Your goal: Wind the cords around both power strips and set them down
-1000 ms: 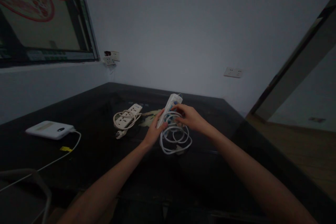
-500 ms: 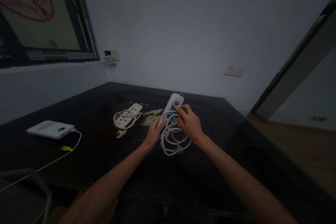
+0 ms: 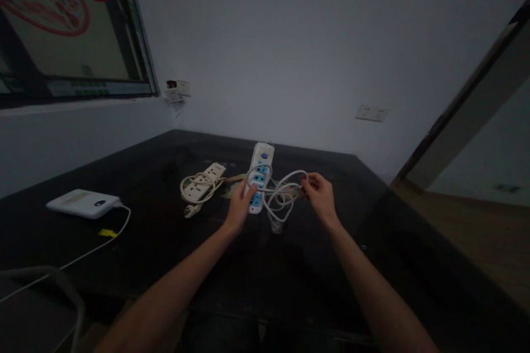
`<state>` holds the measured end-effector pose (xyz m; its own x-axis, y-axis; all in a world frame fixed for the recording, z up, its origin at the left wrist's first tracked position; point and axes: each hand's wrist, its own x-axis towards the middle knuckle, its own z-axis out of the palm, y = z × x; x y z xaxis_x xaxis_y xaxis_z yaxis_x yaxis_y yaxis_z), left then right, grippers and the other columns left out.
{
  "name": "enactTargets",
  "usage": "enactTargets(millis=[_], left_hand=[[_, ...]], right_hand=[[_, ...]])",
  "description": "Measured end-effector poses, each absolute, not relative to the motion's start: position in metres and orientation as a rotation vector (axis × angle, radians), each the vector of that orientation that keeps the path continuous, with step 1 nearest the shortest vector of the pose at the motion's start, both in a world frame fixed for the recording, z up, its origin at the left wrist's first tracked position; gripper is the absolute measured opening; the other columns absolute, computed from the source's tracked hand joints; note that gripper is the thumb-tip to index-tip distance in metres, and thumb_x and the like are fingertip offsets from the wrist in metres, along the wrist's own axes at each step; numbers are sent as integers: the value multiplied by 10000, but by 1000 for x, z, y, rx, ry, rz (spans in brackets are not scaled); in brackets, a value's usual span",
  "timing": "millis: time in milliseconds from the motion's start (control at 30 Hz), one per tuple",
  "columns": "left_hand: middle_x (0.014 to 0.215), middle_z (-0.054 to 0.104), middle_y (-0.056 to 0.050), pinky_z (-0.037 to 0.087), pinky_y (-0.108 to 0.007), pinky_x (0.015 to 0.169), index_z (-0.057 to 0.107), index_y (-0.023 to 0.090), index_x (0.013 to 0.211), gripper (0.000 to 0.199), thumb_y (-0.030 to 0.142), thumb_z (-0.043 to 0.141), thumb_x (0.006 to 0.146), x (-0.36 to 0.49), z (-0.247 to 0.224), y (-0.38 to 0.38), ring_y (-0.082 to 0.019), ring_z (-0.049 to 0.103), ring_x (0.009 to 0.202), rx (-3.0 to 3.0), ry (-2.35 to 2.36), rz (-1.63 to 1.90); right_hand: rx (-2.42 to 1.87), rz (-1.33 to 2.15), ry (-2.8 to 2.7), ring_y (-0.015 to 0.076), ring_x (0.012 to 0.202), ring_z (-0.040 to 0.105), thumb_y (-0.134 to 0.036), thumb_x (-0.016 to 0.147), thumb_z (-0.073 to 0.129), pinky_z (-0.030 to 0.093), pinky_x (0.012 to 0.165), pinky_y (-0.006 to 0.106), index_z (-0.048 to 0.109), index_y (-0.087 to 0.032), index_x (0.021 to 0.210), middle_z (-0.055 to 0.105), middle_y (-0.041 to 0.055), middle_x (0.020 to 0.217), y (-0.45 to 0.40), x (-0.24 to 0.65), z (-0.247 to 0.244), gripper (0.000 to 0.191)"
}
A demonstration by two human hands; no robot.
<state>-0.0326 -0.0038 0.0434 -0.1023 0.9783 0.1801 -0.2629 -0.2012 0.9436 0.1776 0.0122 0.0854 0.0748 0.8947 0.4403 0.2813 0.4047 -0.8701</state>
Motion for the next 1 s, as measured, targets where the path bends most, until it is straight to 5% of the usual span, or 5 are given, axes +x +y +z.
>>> enactTargets(millis=[167,600,1000], left_hand=[[1017,696,-96,479,-346,857,640,115,1076,467,432,649,733,-26,43,-9,-268,624,987,1404,1005,1429],[963,700,-90,485,-307,780,658,104,1046,445,412,655,726,-26,43,-15,-235,634,871,1580,954,1236],[918,702,-76,497,-298,712,674,117,1028,461,428,687,688,-42,44,-7,-225,637,792,1612,814,1224]], right_hand=[[-1058,604,-1334,115,444,483,-532,668,645,380,414,239,590,-166,850,544,-29,571,20,187,96,413],[-915,593,-1323,81,429,413,-352,683,701,271,411,208,652,-158,833,500,-59,500,21,189,119,250],[-789,970,-1213,37,379,313,-311,603,751,163,366,185,673,-168,785,484,-73,475,18,183,124,244]])
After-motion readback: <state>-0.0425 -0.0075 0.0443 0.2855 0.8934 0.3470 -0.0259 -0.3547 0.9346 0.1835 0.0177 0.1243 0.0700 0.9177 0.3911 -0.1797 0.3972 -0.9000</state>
